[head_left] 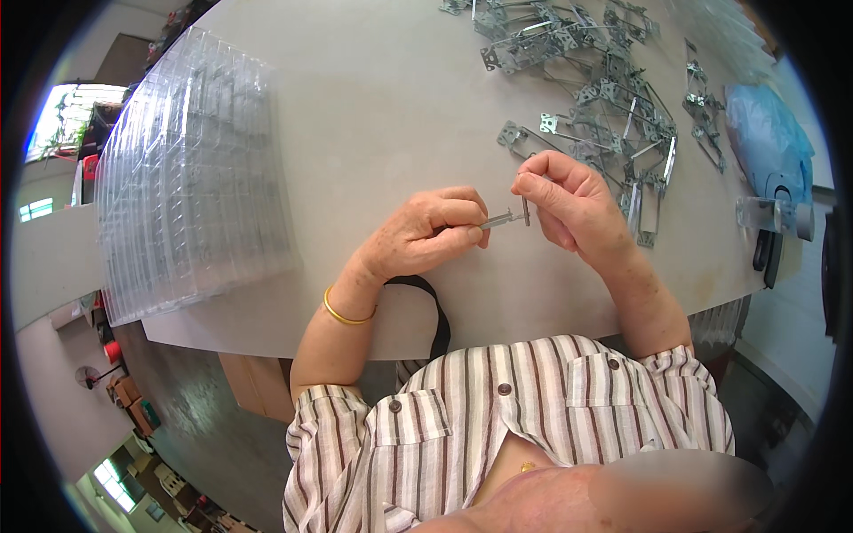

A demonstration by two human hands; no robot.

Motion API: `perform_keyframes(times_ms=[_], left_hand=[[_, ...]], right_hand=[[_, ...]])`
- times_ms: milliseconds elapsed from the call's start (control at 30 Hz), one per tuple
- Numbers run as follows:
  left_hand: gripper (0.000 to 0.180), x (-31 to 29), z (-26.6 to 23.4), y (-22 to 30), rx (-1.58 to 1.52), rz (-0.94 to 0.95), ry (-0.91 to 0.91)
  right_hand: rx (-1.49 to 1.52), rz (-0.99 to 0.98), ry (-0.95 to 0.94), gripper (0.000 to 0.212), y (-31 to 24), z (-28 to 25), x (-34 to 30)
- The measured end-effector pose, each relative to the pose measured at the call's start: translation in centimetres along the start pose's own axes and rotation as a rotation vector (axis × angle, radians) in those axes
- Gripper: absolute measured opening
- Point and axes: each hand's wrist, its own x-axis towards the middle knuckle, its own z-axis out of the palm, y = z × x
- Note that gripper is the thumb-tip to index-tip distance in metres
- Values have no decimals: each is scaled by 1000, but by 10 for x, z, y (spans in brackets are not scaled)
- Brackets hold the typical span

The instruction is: The person assembles metal brackets and other metal parts by hand, then places the assembled components into a plastic organizational tray.

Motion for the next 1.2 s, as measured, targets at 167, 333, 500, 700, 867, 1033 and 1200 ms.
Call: perform_keyframes(times_ms=[167, 333, 500, 700, 867, 1033, 1200], left_hand=[[19, 1, 2, -2, -48, 37, -81], [25, -2, -8, -1, -256, -117, 123], [28, -5, -11, -9, -502, -136, 316], [30, -4, -11, -10, -483, -124, 321], [29, -4, -11, -11, -436, -78, 289], [27, -3, -10, -12, -385, -54, 272], [23, -4, -9, -12, -262, -21, 263]], right_hand=[[34, -44, 57, 16, 5, -5, 4], [103, -182, 235, 17, 2, 3, 6], [-40, -40, 67, 19, 5, 4, 0], [-68, 23, -12, 21, 5, 8, 0], [-33, 36, -36, 21, 6, 6, 1], [-31, 45, -34, 23, 5, 6, 0], [-44, -11, -16, 28, 4, 8, 0]])
